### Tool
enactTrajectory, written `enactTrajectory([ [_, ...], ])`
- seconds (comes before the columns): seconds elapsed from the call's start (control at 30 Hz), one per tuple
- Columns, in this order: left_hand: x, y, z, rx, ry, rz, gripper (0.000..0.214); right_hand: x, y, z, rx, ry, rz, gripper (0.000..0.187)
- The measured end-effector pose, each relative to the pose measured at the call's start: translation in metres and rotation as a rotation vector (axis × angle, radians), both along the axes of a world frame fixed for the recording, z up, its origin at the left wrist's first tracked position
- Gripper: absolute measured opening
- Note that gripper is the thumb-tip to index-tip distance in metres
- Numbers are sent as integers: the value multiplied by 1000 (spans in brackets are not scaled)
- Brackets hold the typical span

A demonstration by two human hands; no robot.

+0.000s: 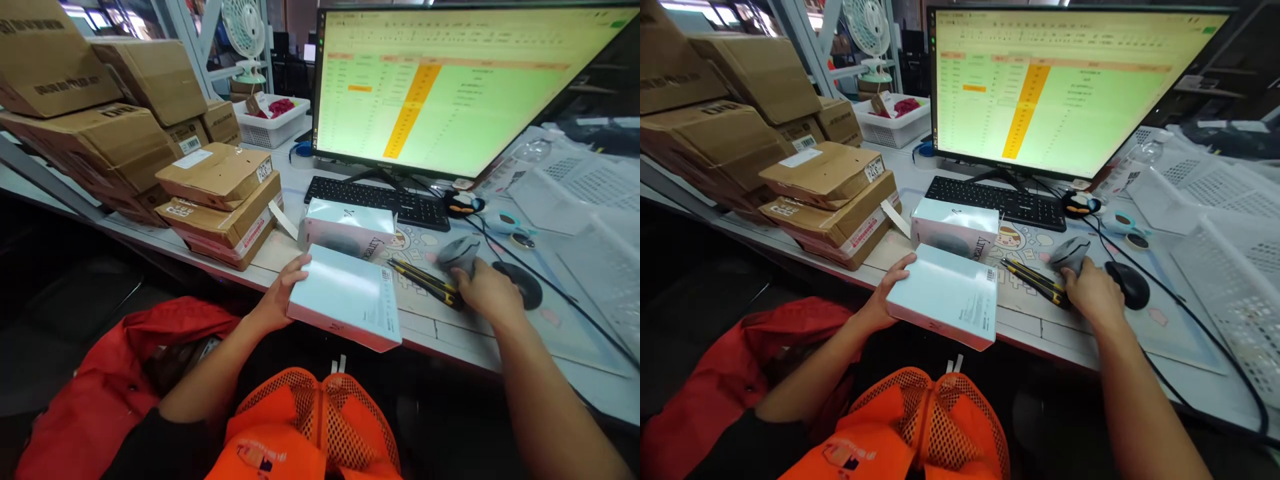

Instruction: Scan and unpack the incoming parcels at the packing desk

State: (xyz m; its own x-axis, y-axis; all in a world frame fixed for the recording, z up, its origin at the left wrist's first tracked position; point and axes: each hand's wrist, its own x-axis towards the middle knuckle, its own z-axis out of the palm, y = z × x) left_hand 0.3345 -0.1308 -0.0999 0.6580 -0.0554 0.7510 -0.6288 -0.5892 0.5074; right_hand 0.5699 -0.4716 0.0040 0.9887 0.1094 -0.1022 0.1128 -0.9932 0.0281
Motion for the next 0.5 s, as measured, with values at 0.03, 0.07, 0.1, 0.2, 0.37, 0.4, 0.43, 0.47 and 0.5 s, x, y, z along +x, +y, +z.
enactTrajectory([
  [0.03,-4,-1,-1,49,-7,9,80,1,-4,2,11,-11,16,54],
  [0.07,-7,-1,-2,88,-11,30,77,2,-8,5,31,-26,29,52],
  [0.1,-10,-1,-2,120,-12,50,75,3,-13,10,70,-40,37,47],
  [0.2,-12,-2,-2,168,-16,72,69,-1,-31,39,294,-5,55,35],
  [0.37,-12,-3,2,204,-44,58,61,-24,-52,103,481,439,115,74],
  [0.4,-12,-3,3,208,-48,57,61,-28,-51,113,477,540,109,77],
  [0.43,-12,-3,4,211,-47,57,61,-31,-49,121,476,624,110,77],
  [0.47,-12,-4,5,213,-47,59,62,-34,-46,127,478,698,125,76],
  [0.5,-13,-4,6,216,-44,60,62,-36,-42,131,485,755,147,74],
])
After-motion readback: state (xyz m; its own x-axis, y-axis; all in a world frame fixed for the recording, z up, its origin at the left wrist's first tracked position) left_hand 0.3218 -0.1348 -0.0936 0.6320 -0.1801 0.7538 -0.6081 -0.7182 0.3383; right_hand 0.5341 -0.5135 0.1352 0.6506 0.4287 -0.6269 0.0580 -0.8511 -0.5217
